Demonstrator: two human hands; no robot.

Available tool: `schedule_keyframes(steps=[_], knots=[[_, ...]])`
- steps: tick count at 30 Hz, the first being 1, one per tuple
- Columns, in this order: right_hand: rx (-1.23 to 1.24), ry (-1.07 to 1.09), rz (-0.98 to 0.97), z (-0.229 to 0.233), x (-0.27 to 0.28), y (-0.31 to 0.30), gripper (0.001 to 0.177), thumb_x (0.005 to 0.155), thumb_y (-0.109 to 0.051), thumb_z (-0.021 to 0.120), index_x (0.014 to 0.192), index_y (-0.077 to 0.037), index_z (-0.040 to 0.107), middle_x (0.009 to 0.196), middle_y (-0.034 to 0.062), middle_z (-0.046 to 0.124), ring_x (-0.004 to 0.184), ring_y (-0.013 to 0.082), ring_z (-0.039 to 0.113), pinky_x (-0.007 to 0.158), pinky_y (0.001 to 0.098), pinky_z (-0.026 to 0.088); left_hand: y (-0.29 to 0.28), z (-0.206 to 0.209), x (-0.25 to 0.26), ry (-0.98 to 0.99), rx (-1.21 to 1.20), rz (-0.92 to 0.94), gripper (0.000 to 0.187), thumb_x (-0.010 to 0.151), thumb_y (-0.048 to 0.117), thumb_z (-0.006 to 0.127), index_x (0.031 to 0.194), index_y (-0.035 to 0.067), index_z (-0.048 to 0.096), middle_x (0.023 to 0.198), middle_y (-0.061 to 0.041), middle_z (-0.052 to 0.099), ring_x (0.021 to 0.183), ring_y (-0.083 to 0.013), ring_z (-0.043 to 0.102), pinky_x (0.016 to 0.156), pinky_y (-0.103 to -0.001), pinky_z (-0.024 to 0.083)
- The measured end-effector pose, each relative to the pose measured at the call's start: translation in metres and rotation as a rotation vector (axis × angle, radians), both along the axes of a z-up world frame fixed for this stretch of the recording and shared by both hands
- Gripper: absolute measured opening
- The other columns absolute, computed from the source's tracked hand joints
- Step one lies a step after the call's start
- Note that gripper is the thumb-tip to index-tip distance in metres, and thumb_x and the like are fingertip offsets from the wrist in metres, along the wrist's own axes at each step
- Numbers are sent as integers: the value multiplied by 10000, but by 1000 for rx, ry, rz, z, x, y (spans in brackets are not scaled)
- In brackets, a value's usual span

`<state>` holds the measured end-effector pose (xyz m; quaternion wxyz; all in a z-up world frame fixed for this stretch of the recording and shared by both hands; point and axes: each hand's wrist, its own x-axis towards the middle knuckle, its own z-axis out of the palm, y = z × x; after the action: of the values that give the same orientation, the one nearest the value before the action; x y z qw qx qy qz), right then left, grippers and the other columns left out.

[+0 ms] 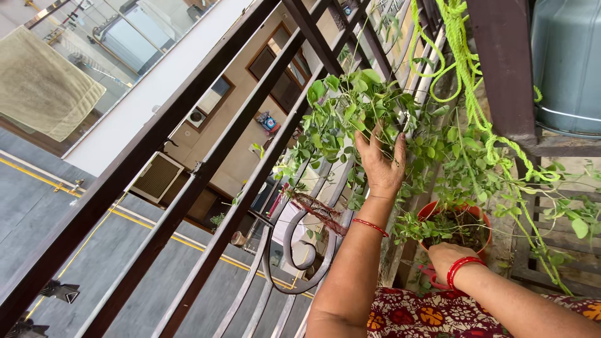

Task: The person trims a hanging potted plant using red-handled scissors. They cut several stems and leaves, collecting the trimmed pieces in the pot. The person also removes a small black object from the plant and discards it.

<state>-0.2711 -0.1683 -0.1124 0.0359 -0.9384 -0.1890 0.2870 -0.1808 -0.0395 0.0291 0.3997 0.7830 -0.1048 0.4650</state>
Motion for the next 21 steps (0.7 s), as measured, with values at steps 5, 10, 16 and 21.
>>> schedule_keyframes(steps=[5,10,16,21], knots=[[-15,-21,24,-4,2,2,268,917,-199,722,1139,-55,675,1184,91,704,1076,245,709,872,380,625,7,1,-11,-22,-72,-70,451,961,163,721,1377,52,587,1448,-274,456,1369,-441,504,1160,-458,431],[-20,-13,30,-14,4,6,255,909,-188,717,1122,-52,687,1173,98,724,1058,247,721,866,378,630,11,-3,-18,-82,-47,-109,387,990,148,696,1346,44,584,1522,-257,435,1410,-429,493,1172,-456,442],[-39,-27,39,-16,8,9,248,889,-209,732,1077,-47,721,1125,125,747,1022,261,728,860,373,606,16,-27,-14,-94,195,130,531,900,104,756,1408,86,600,1568,-286,404,1412,-489,455,1181,-547,398],[-46,51,-36,2,2,4,284,888,-217,761,1113,-66,677,1107,83,743,994,224,744,848,359,619,27,-50,-11,-137,424,155,654,841,72,758,1455,204,575,1620,-227,401,1401,-389,524,1127,-555,428]])
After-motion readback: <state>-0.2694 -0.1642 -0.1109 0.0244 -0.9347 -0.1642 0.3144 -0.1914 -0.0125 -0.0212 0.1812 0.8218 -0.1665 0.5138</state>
